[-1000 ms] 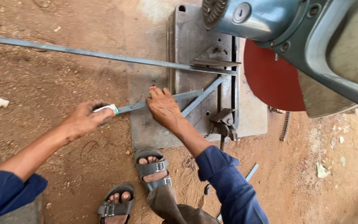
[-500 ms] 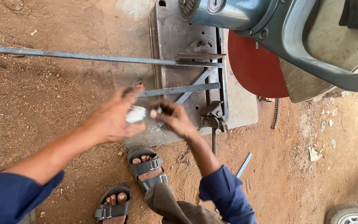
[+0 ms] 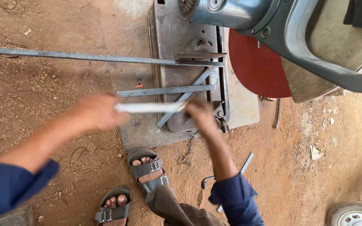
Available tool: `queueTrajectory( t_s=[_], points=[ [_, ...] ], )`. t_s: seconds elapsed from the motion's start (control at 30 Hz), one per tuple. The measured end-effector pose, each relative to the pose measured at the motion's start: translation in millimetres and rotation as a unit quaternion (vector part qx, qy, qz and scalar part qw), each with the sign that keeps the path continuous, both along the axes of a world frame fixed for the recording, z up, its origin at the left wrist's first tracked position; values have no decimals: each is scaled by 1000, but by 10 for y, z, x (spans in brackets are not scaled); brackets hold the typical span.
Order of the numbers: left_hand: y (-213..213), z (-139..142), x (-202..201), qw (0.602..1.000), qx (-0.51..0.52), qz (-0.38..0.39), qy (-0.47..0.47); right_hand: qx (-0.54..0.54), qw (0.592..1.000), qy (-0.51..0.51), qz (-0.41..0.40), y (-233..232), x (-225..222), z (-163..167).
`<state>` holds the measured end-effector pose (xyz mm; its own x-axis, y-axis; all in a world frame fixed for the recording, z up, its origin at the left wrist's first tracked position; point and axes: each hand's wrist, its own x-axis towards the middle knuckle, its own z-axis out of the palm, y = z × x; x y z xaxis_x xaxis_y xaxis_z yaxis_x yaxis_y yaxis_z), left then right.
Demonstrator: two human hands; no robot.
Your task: The person measures a long flat steel bar with a tape measure, marks it with chalk, and clamps it in a cut-off saw vise. They cut the bar with an angle grinder, producing sparks, then deburr the cut ends and stack the finished short pieces on the saw base.
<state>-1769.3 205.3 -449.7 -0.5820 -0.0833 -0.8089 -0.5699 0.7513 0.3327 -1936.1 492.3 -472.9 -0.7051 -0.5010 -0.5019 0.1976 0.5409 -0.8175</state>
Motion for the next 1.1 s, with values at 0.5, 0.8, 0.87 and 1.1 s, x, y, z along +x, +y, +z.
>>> queueTrajectory(
  t_s=[0.5,0.8,0.87,1.1],
  points=[
    [-221,-747,-249,987,-110,36,115,377,848,372,4,504,-1265,-635],
    [-254,-816,-177,987,-72,92,114,323,830,450,63,510,-1270,-613],
    [-219,-903,-209,987,-63,86,123,303,819,480,91,425,-1182,-496],
    [-242,-999,-290,993,-10,108,43,160,908,362,138,-179,-626,-194]
  ],
)
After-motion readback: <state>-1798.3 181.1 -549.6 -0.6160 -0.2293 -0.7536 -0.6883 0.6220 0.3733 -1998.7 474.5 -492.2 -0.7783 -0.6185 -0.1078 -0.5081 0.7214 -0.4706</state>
